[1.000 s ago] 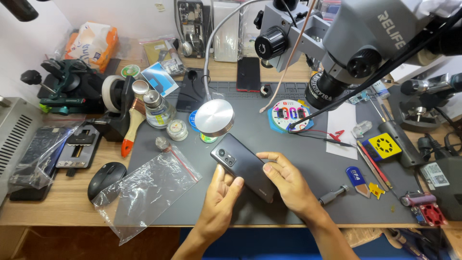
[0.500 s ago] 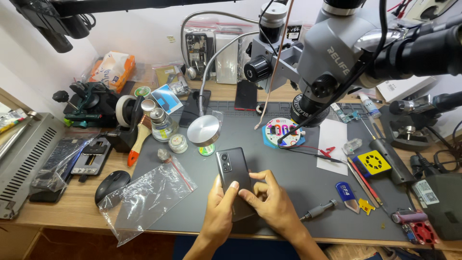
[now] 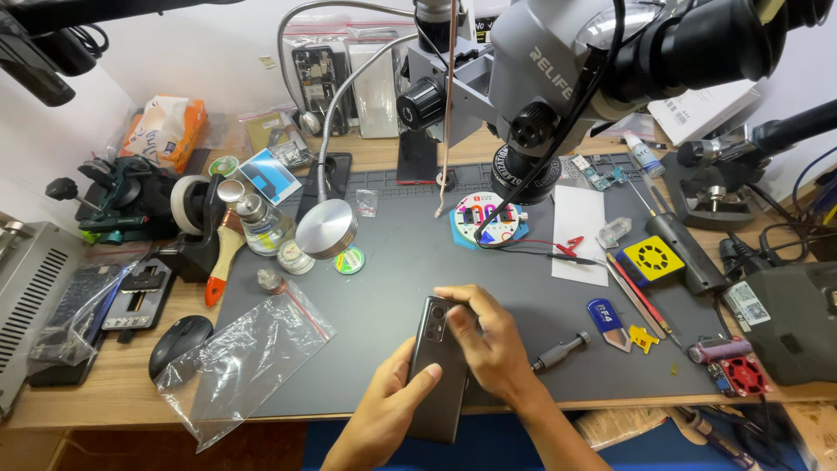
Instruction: The person uses a screwdriver to remove screws from the internal frame of a disassembled smartphone. After removing the screws, the person picks up the phone's back cover, aligns it with the main body, and snaps it into place to close the device.
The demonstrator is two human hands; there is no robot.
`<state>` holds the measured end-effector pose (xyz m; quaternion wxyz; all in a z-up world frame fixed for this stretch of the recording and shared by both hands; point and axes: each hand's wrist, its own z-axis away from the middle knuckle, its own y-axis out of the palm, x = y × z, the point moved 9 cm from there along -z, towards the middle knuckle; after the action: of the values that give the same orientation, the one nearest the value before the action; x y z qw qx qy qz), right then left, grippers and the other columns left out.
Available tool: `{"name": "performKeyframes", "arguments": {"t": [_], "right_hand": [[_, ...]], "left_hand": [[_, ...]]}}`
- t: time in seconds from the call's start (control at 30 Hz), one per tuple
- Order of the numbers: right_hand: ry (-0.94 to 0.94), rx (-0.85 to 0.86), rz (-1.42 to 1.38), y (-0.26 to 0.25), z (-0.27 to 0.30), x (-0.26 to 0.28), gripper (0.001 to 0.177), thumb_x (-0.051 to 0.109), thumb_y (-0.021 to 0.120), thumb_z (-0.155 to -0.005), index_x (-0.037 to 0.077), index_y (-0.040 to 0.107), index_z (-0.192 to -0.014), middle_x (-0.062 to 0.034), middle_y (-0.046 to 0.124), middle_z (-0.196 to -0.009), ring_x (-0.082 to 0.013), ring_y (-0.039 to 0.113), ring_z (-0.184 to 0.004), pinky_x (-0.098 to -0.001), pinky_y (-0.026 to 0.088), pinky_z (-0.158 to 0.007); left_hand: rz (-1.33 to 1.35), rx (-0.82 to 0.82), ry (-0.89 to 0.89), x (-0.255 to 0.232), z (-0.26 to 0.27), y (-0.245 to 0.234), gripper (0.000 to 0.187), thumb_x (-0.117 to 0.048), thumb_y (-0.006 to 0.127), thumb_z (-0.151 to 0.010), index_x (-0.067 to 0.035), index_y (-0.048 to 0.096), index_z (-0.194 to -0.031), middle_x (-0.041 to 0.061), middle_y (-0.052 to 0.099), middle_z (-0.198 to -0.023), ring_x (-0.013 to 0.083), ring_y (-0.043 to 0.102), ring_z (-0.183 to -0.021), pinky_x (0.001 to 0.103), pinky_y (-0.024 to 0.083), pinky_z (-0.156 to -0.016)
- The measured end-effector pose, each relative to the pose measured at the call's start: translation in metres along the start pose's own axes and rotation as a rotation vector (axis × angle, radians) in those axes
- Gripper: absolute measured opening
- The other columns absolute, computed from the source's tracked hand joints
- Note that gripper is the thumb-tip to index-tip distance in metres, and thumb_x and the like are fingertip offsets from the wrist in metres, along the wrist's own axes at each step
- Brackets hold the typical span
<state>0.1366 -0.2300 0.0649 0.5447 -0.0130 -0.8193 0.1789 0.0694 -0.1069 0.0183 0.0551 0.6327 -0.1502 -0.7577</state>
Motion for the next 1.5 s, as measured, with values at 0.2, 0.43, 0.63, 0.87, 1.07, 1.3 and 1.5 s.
{"name": "performKeyframes", "arguments": {"t": [0.2,0.43,0.63,0.87,1.07,1.3,1.5], "right_hand": [[0.327,0.014,0.053,0.003,0.004,-0.020,0.042,0.037,0.044,-0.105,0.021,0.073,-0.130,-0.0010,0.084,-0.108,-0.0122,0.078,-0.103,-0.0248,0.054,-0.089],[0.182,-0.043,-0.018,0.003,0.004,-0.016,0.049,0.045,0.049,-0.102,0.009,0.068,-0.130,-0.0045,0.072,-0.120,-0.0187,0.074,-0.103,-0.0299,0.059,-0.083],[0.455,0.321,-0.314,0.039,0.013,-0.020,0.032,0.030,0.049,-0.107,0.005,0.063,-0.093,-0.0145,0.074,-0.066,-0.0203,0.074,-0.059,-0.0289,0.061,-0.061],[0.533,0.238,-0.023,0.027,0.013,-0.031,0.037,0.037,0.050,-0.104,0.016,0.077,-0.119,-0.0007,0.063,-0.059,-0.0118,0.063,-0.052,-0.0259,0.058,-0.055],[0.664,0.236,0.112,0.024,0.016,-0.036,0.041,0.043,0.045,-0.104,0.021,0.075,-0.120,-0.0026,0.060,-0.052,-0.0165,0.071,-0.045,-0.0265,0.053,-0.048],[0.669,0.235,0.137,0.026,0.015,-0.040,0.042,0.043,0.048,-0.102,0.022,0.075,-0.126,-0.0038,0.061,-0.051,-0.0172,0.070,-0.044,-0.0258,0.053,-0.046],[0.497,0.172,0.080,0.025,0.010,-0.025,0.021,0.032,0.085,-0.083,0.017,0.079,-0.097,0.0060,0.078,-0.080,-0.0070,0.064,-0.071,-0.0226,0.052,-0.072]], "left_hand": [[0.131,-0.051,-0.084,0.009,0.003,-0.007,0.034,-0.013,0.061,-0.096,0.000,0.066,-0.126,0.017,0.075,-0.102,0.0257,0.074,-0.090,0.038,0.061,-0.082],[0.525,-0.380,0.037,0.006,-0.016,-0.029,0.037,-0.027,0.048,-0.107,0.002,0.064,-0.125,0.025,0.075,-0.106,0.0306,0.071,-0.090,0.043,0.060,-0.083],[0.596,-0.243,0.147,-0.021,-0.032,-0.016,0.055,-0.037,0.033,-0.106,-0.003,0.049,-0.146,0.024,0.066,-0.137,0.0378,0.052,-0.048,0.046,0.043,-0.035],[0.482,-0.461,0.272,-0.028,-0.038,-0.063,0.035,-0.001,0.060,-0.097,0.005,0.058,-0.131,0.034,0.074,-0.118,0.0369,0.072,-0.105,0.044,0.059,-0.094],[0.506,-0.452,0.238,-0.014,-0.037,-0.064,0.032,-0.017,0.049,-0.106,0.006,0.062,-0.125,0.029,0.073,-0.123,0.0340,0.071,-0.111,0.043,0.059,-0.098],[0.519,-0.391,0.236,0.003,-0.035,-0.066,0.026,-0.005,0.061,-0.100,-0.003,0.056,-0.125,0.018,0.070,-0.111,0.0259,0.067,-0.099,0.041,0.059,-0.087],[0.705,-0.500,0.158,-0.003,-0.024,-0.074,0.028,-0.002,0.057,-0.097,0.004,0.060,-0.124,0.029,0.071,-0.114,0.0477,0.071,-0.112,0.050,0.058,-0.097]]}}
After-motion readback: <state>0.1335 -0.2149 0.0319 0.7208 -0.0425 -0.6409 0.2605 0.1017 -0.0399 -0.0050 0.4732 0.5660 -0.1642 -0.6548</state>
